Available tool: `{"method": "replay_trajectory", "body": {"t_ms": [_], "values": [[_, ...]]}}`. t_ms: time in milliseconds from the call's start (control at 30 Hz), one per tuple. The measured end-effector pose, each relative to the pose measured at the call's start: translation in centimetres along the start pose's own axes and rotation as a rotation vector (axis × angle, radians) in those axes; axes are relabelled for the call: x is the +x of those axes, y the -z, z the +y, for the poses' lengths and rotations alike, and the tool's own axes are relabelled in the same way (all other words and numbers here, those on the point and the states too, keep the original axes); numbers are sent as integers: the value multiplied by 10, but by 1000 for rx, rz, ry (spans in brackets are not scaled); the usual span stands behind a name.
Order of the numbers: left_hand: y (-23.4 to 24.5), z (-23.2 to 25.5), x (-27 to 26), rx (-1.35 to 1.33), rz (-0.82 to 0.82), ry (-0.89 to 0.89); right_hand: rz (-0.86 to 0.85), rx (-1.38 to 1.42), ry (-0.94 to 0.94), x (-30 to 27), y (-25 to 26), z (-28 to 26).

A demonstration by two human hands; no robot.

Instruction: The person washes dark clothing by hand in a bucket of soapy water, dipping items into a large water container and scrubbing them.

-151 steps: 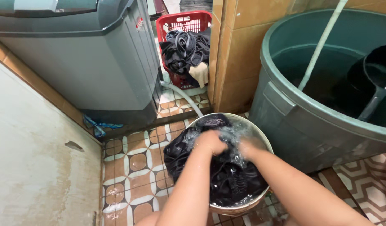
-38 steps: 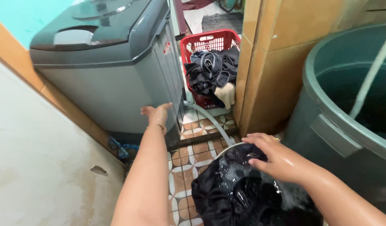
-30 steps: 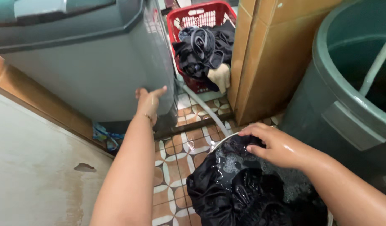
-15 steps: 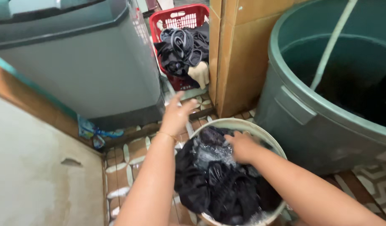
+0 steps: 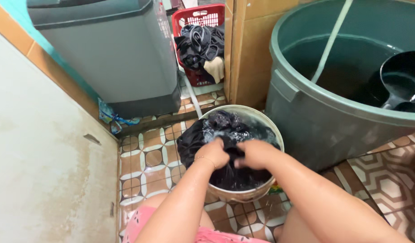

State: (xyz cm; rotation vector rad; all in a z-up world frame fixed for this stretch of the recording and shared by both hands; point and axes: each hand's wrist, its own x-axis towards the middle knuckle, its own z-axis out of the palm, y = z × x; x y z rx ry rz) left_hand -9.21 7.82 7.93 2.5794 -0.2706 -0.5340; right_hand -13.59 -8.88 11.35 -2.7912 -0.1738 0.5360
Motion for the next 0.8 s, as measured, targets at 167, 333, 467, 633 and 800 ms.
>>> {"method": "replay_trajectory", "body": {"t_ms": [167, 333, 467, 633, 800], "values": [[1, 20, -20, -594, 485, -230, 722, 687, 168, -15, 46, 24], [-26, 47, -53, -182, 650, -387, 1161, 1454, 429, -54, 106, 47], [-12, 40, -47, -348, 192, -16, 1214, 1592, 569, -85, 133, 66], [35, 2, -4, -1332, 94, 273, 940, 799, 180, -50, 104, 61], [-13, -10, 23, 44, 229, -26, 22, 52, -263, 20, -3, 26]]}}
